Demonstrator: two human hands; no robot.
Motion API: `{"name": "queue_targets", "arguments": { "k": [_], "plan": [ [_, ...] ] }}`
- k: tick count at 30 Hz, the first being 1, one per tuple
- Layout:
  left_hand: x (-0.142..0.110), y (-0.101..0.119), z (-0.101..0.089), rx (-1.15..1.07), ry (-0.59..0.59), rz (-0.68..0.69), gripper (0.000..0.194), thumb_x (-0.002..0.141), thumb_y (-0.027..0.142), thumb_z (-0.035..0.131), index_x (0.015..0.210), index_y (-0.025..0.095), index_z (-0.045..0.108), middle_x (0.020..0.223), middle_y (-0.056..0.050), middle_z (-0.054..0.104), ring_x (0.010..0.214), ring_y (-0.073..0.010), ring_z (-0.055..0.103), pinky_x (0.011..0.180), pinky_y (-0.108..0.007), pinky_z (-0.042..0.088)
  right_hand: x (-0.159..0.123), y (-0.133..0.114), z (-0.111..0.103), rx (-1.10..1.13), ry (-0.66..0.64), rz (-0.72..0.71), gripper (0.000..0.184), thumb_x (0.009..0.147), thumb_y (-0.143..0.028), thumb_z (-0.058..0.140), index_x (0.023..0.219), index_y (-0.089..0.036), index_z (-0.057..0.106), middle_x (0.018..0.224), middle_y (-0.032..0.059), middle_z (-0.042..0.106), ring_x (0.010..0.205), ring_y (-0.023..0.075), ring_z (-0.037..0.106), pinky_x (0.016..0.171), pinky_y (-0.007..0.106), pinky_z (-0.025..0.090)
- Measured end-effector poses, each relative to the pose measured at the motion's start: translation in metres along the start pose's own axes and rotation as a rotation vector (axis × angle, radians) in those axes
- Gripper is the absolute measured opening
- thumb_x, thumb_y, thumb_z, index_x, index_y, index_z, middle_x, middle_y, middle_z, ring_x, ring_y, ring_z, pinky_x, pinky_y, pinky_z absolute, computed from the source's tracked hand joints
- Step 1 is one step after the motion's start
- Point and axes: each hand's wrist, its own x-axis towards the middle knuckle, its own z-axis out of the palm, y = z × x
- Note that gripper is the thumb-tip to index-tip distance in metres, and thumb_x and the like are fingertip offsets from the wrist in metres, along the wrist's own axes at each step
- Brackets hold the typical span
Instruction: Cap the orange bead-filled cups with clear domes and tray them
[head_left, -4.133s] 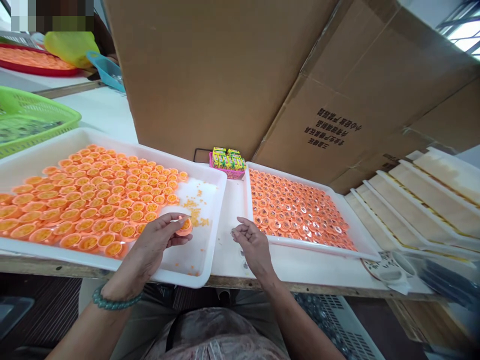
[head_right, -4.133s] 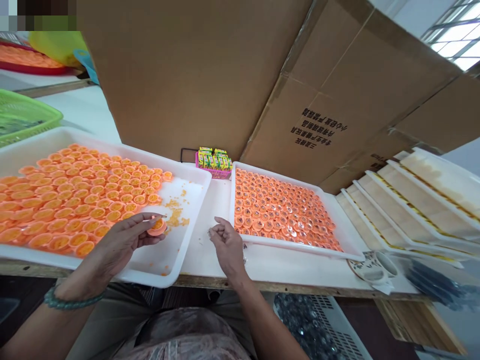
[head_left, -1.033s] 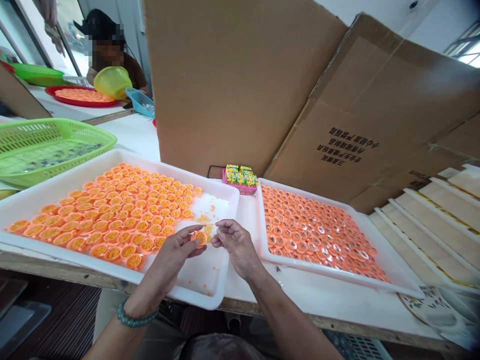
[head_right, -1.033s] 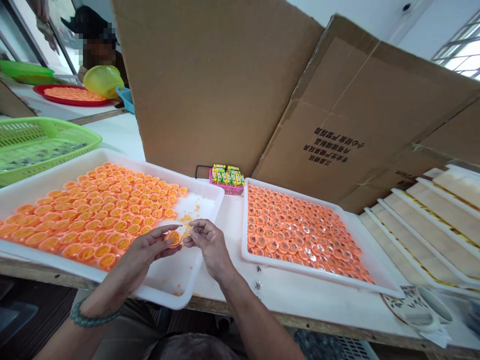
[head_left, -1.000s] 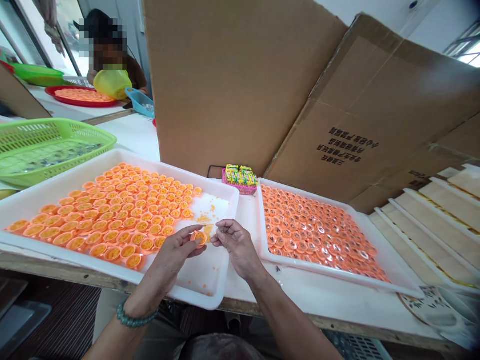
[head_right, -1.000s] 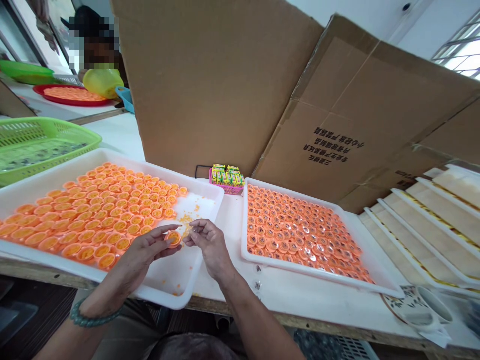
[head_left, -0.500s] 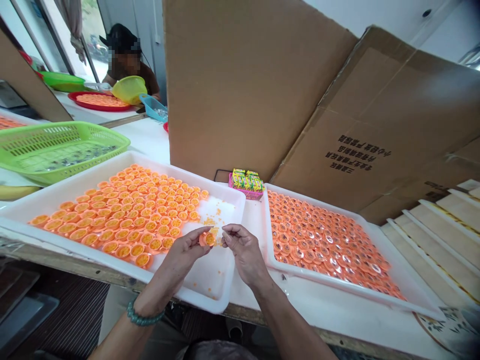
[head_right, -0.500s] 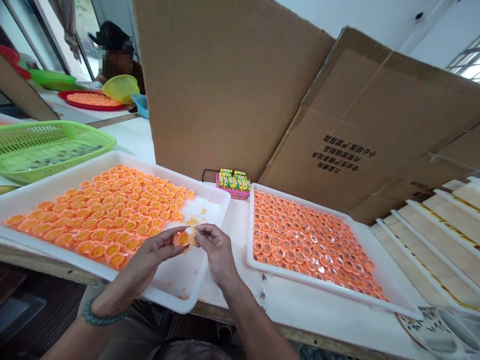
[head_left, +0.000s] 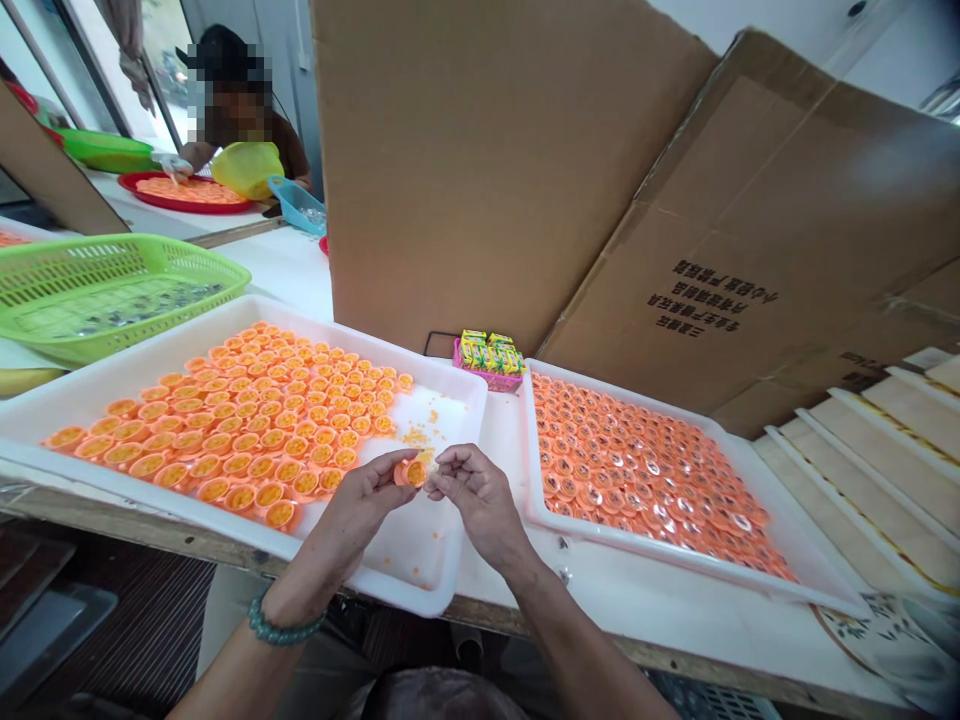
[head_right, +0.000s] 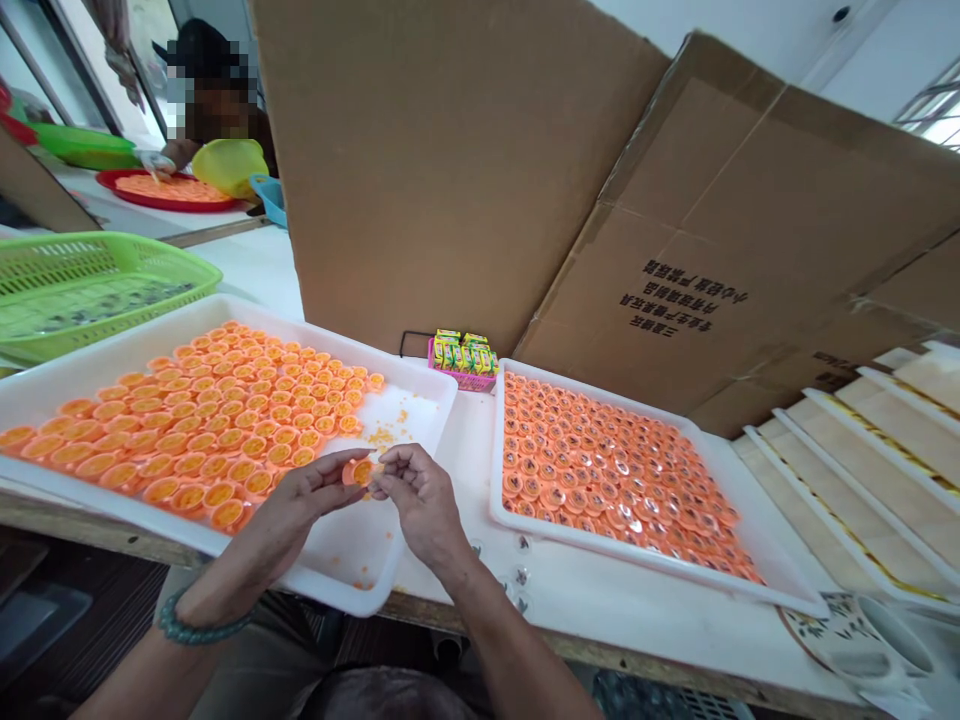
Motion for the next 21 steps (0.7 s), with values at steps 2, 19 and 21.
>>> {"name": "queue_targets", "arguments": {
  "k": [2, 19, 21],
  "plan": [
    [0.0, 0.001, 0.0, 0.0, -0.005, -0.003, 0.048, 0.061, 0.026, 0.072, 0.108, 0.017, 0.065, 0.066, 0.003, 0.046, 0.07, -0.0149, 0.046, 0.07, -0.027, 0.039, 0.0, 0.0, 0.0, 0.004, 0.038, 0.028, 0.015, 0.072, -0.023, 0.068, 0.084, -0.02, 0.059, 0.073, -0.0025, 0.059, 0.066, 0.0113, 0.059, 0.065, 0.026, 0.05],
    [-0.003, 0.01, 0.003, -0.103, -0.209, -0.036, 0.029, 0.066, 0.023, 0.067, 0.095, 0.018, 0.072, 0.097, -0.007, 0.069, 0.096, -0.0234, 0.057, 0.092, -0.039, 0.042, 0.019, -0.001, -0.009, -0.393, -0.085, 0.017, 0.019, 0.074, -0.019, 0.064, 0.088, -0.026, 0.075, 0.081, 0.0014, 0.06, 0.076, 0.0135, 0.057, 0.07, 0.027, 0.046],
    [-0.004, 0.011, 0.003, -0.102, -0.208, -0.043, 0.028, 0.067, 0.024, 0.067, 0.093, 0.018, 0.072, 0.096, -0.008, 0.069, 0.094, -0.0237, 0.058, 0.092, -0.04, 0.042, 0.02, -0.002, -0.009, -0.427, -0.086, 0.016, 0.019, 0.074, -0.018, 0.064, 0.087, -0.026, 0.075, 0.081, 0.0012, 0.061, 0.076, 0.0136, 0.057, 0.071, 0.027, 0.045]
  ]
}}
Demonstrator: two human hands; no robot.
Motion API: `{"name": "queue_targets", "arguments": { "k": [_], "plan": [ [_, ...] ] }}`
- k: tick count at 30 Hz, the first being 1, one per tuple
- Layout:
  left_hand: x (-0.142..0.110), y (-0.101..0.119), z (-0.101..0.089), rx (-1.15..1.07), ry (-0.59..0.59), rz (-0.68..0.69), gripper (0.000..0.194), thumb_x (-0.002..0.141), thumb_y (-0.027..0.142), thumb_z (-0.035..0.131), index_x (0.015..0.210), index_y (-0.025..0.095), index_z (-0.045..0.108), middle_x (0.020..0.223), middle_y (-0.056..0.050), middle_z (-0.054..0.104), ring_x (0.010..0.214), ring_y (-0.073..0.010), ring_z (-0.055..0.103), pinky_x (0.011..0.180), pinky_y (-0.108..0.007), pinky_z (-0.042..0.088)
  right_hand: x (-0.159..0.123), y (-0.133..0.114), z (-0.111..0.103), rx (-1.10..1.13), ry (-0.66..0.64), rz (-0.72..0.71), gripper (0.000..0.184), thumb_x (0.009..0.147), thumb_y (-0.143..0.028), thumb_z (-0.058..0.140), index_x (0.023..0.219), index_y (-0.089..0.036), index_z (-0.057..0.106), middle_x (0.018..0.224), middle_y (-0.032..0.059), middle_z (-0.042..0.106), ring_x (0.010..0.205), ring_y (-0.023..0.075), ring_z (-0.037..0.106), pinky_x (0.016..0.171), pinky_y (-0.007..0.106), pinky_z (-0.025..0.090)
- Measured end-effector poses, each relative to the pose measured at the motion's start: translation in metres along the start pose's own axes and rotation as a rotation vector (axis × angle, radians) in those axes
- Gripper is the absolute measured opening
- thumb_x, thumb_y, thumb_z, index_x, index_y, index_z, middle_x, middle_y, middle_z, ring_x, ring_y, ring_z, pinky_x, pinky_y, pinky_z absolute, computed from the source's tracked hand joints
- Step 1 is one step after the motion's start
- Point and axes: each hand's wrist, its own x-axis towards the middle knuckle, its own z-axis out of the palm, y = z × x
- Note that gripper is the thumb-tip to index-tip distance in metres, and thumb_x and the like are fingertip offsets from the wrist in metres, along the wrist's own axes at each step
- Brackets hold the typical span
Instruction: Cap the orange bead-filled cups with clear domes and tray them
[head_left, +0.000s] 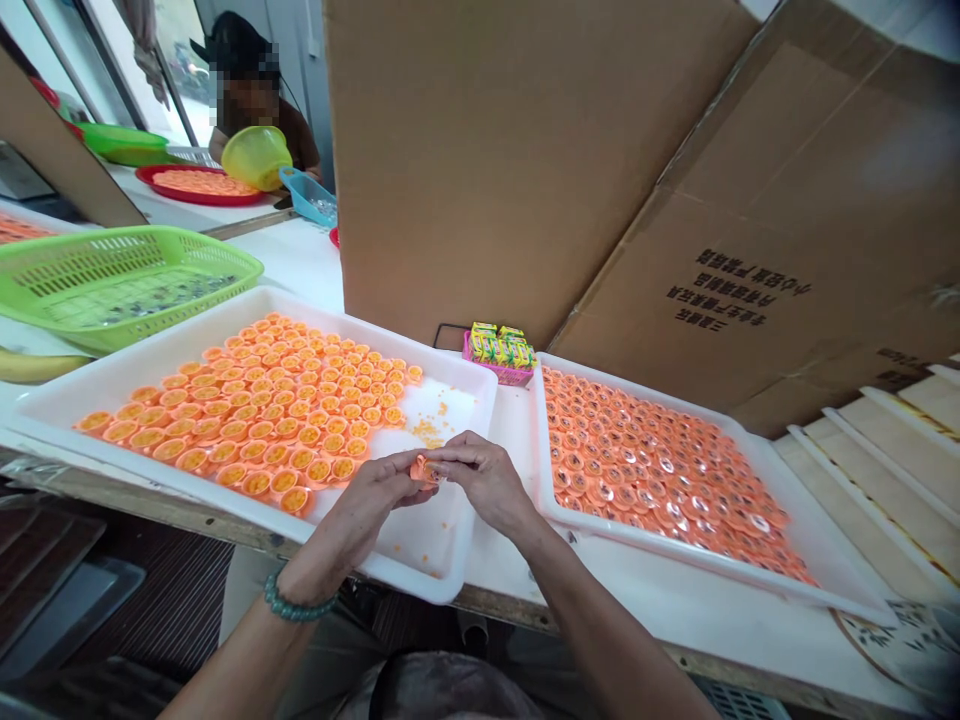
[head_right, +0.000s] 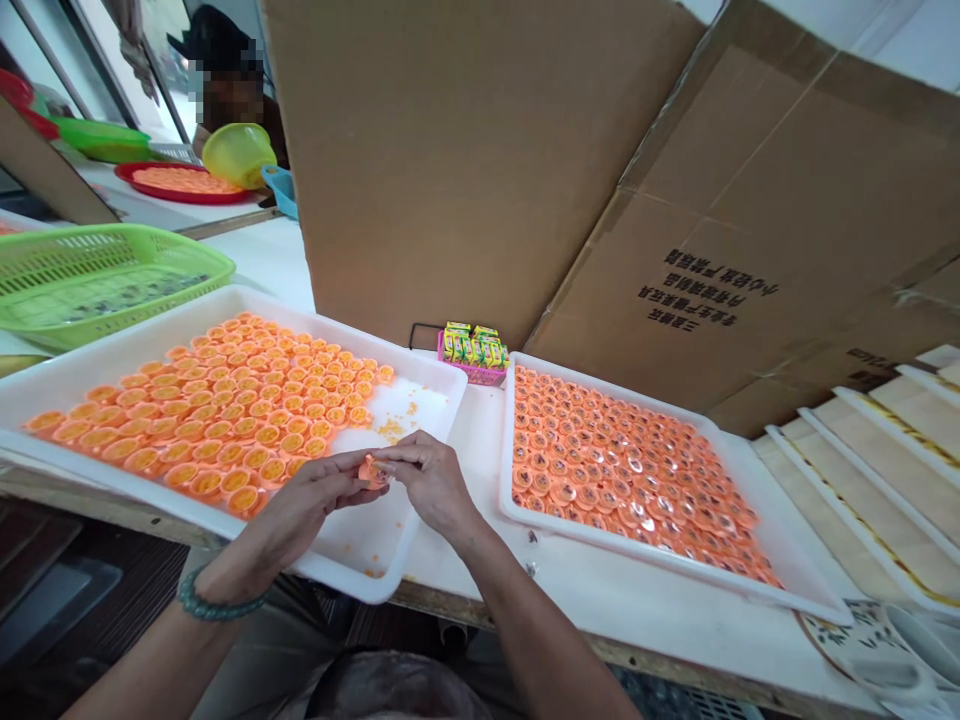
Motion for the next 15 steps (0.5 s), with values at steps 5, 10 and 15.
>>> {"name": "queue_targets", "arguments": {
  "k": [5, 10, 15],
  "plan": [
    [0.0, -0.002, 0.0, 0.027, 0.006, 0.031, 0.029, 0.067, 0.027, 0.071, 0.094, 0.018, 0.071, 0.092, -0.007, 0.068, 0.094, -0.0224, 0.057, 0.089, -0.037, 0.044, 0.003, -0.004, 0.002, 0.084, 0.044, 0.058, 0.009, 0.069, -0.021, 0.067, 0.076, -0.021, 0.074, 0.078, 0.0018, 0.063, 0.075, 0.015, 0.059, 0.07, 0.028, 0.046],
    [0.003, -0.006, -0.001, 0.048, 0.043, 0.039, 0.029, 0.066, 0.031, 0.075, 0.089, 0.015, 0.068, 0.083, -0.006, 0.066, 0.083, -0.0188, 0.059, 0.082, -0.034, 0.048, 0.003, -0.003, 0.006, 0.132, 0.054, 0.087, 0.007, 0.068, -0.024, 0.069, 0.071, -0.019, 0.072, 0.075, 0.002, 0.066, 0.072, 0.015, 0.058, 0.068, 0.027, 0.046],
    [0.003, -0.007, -0.002, 0.041, 0.065, 0.054, 0.029, 0.065, 0.032, 0.076, 0.087, 0.014, 0.066, 0.079, -0.004, 0.065, 0.077, -0.0163, 0.059, 0.08, -0.032, 0.049, -0.002, 0.001, 0.012, 0.162, 0.138, 0.064, 0.008, 0.071, -0.026, 0.066, 0.073, -0.02, 0.071, 0.078, 0.002, 0.065, 0.073, 0.0151, 0.058, 0.069, 0.027, 0.045]
  ]
}}
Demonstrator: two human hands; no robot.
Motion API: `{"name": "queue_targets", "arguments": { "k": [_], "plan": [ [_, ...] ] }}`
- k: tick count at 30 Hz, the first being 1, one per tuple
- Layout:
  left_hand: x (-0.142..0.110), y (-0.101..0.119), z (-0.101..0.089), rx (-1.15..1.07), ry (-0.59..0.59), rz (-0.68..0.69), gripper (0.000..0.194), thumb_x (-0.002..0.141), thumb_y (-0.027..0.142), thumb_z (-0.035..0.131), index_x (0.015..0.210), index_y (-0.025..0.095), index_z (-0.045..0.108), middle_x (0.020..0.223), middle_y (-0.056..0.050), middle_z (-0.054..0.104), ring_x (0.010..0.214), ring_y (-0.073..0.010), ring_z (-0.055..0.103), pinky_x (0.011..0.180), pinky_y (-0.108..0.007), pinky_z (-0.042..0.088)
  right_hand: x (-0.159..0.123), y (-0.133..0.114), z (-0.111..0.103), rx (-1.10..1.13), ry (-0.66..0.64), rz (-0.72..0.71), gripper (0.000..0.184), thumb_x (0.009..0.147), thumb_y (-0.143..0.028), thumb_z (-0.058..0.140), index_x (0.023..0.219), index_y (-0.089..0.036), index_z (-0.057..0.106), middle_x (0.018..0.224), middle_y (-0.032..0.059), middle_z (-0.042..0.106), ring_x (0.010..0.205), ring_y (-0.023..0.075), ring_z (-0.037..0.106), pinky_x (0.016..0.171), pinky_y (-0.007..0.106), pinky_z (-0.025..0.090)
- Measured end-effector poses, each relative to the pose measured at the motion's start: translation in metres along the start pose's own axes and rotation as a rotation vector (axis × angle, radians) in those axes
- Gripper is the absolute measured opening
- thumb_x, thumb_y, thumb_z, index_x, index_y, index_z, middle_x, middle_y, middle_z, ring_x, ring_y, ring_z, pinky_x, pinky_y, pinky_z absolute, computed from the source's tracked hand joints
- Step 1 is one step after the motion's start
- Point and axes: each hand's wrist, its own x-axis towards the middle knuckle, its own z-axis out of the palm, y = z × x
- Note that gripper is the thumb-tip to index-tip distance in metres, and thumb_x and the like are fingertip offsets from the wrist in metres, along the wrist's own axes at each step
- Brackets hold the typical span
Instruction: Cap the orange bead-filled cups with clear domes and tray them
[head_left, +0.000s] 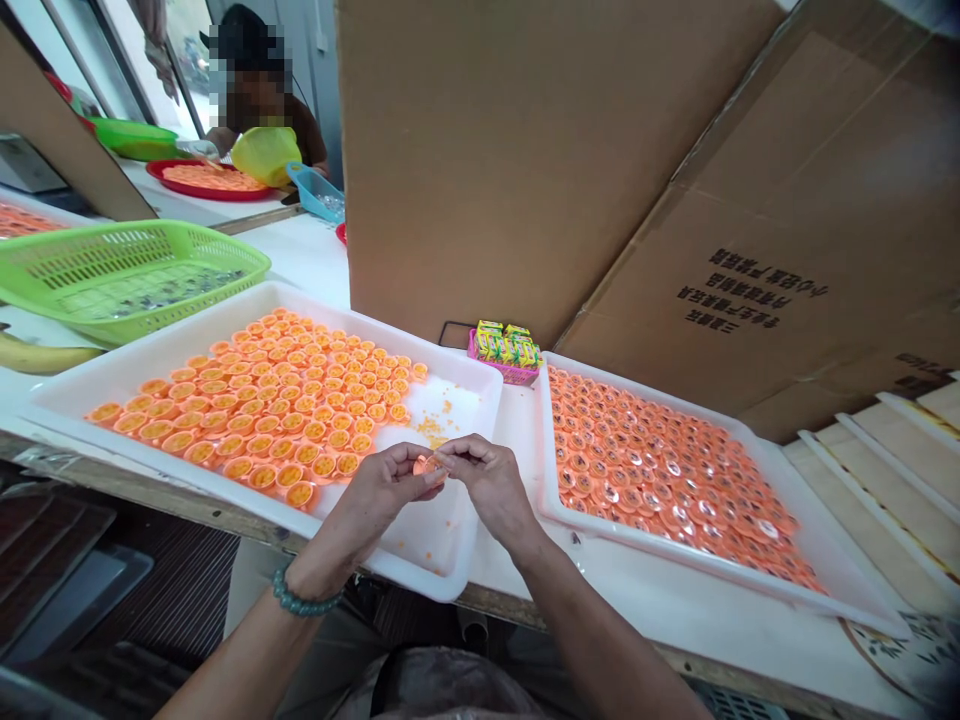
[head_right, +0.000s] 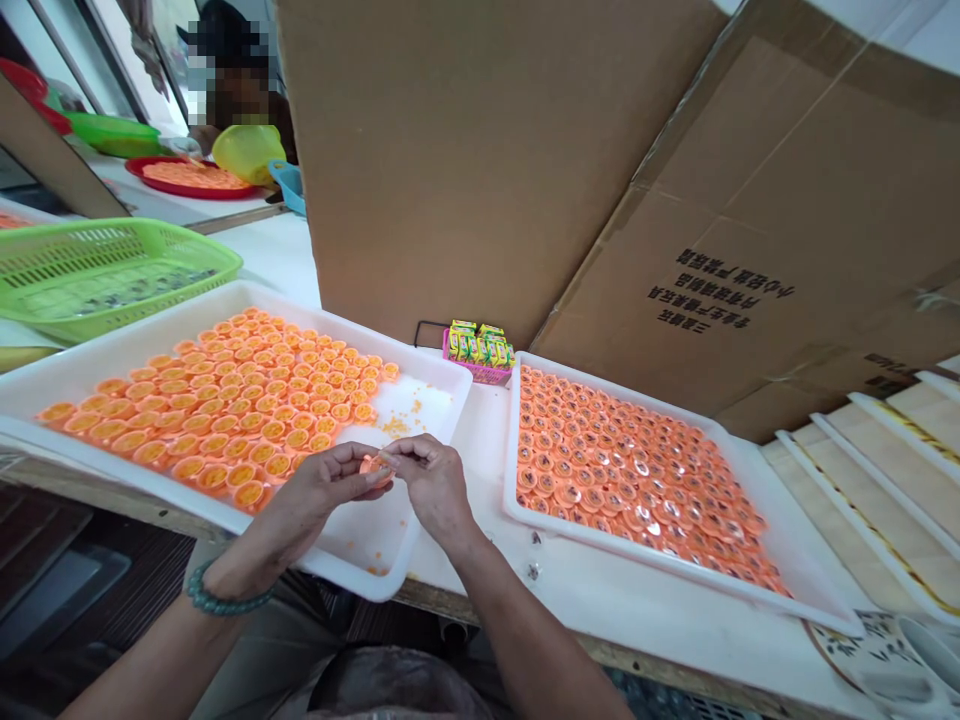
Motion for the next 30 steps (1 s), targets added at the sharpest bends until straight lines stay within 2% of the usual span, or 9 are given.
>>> {"name": "queue_targets", "arguments": {
  "k": [4, 11, 16, 19, 21, 23, 26, 30],
  "plan": [
    [-0.002, 0.001, 0.002, 0.01, 0.023, 0.0, 0.027, 0.064, 0.032, 0.077, 0.083, 0.014, 0.066, 0.073, -0.003, 0.064, 0.073, -0.0151, 0.058, 0.078, -0.031, 0.05, -0.004, 0.0, 0.004, 0.008, 0.015, -0.003, 0.008, 0.072, -0.025, 0.063, 0.074, -0.019, 0.069, 0.077, 0.0023, 0.065, 0.072, 0.0153, 0.058, 0.068, 0.028, 0.046],
    [-0.003, 0.003, 0.004, -0.018, 0.033, 0.002, 0.032, 0.063, 0.031, 0.078, 0.086, 0.014, 0.066, 0.075, -0.003, 0.064, 0.075, -0.0162, 0.059, 0.08, -0.033, 0.049, -0.01, 0.003, 0.012, -0.006, 0.144, -0.035, 0.008, 0.075, -0.025, 0.06, 0.074, -0.019, 0.065, 0.075, 0.0007, 0.062, 0.071, 0.0143, 0.057, 0.068, 0.027, 0.045],
    [-0.003, 0.002, 0.001, 0.005, 0.048, -0.002, 0.029, 0.066, 0.034, 0.076, 0.084, 0.014, 0.066, 0.079, -0.005, 0.065, 0.074, -0.0163, 0.06, 0.078, -0.032, 0.049, -0.013, 0.002, 0.011, -0.029, 0.104, -0.039, 0.007, 0.077, -0.02, 0.058, 0.077, -0.018, 0.065, 0.078, 0.0017, 0.062, 0.072, 0.0141, 0.058, 0.067, 0.027, 0.047],
    [-0.004, 0.002, 0.0, -0.001, 0.027, 0.002, 0.027, 0.068, 0.034, 0.074, 0.084, 0.014, 0.066, 0.083, -0.006, 0.066, 0.075, -0.0165, 0.06, 0.077, -0.031, 0.049, -0.021, 0.0, 0.004, -0.14, 0.014, -0.188, 0.018, 0.082, -0.017, 0.053, 0.092, -0.021, 0.067, 0.092, 0.0039, 0.062, 0.084, 0.0149, 0.059, 0.074, 0.028, 0.049],
    [-0.004, 0.002, 0.0, 0.003, 0.022, 0.014, 0.026, 0.069, 0.034, 0.073, 0.084, 0.014, 0.067, 0.084, -0.006, 0.067, 0.075, -0.0162, 0.06, 0.074, -0.029, 0.049, -0.026, 0.0, 0.0, -0.259, -0.046, -0.31, 0.027, 0.083, -0.017, 0.054, 0.108, -0.024, 0.063, 0.102, 0.0052, 0.06, 0.09, 0.0154, 0.058, 0.077, 0.029, 0.049],
    [-0.004, 0.001, 0.0, 0.01, 0.031, 0.018, 0.025, 0.068, 0.033, 0.073, 0.083, 0.014, 0.066, 0.081, -0.006, 0.067, 0.074, -0.0159, 0.06, 0.071, -0.028, 0.048, -0.03, 0.002, -0.002, -0.397, -0.052, -0.44, 0.037, 0.082, -0.018, 0.057, 0.119, -0.025, 0.058, 0.106, 0.007, 0.058, 0.093, 0.0174, 0.056, 0.079, 0.032, 0.05],
    [-0.003, 0.0, 0.0, 0.014, 0.049, 0.009, 0.026, 0.066, 0.031, 0.075, 0.083, 0.014, 0.065, 0.073, -0.003, 0.065, 0.068, -0.0147, 0.059, 0.068, -0.026, 0.047, -0.031, 0.006, -0.001, -0.6, 0.015, -0.621, 0.036, 0.084, -0.019, 0.057, 0.119, -0.021, 0.057, 0.099, 0.0096, 0.059, 0.093, 0.0208, 0.055, 0.08, 0.037, 0.05],
    [-0.002, -0.001, -0.001, 0.067, 0.065, 0.021, 0.024, 0.065, 0.028, 0.075, 0.082, 0.015, 0.065, 0.069, -0.002, 0.064, 0.064, -0.0143, 0.058, 0.063, -0.025, 0.045, -0.029, 0.01, 0.004, -0.741, 0.025, -0.674, 0.03, 0.087, -0.02, 0.052, 0.116, -0.017, 0.06, 0.091, 0.0114, 0.061, 0.085, 0.0217, 0.055, 0.074, 0.037, 0.05]
  ]
}}
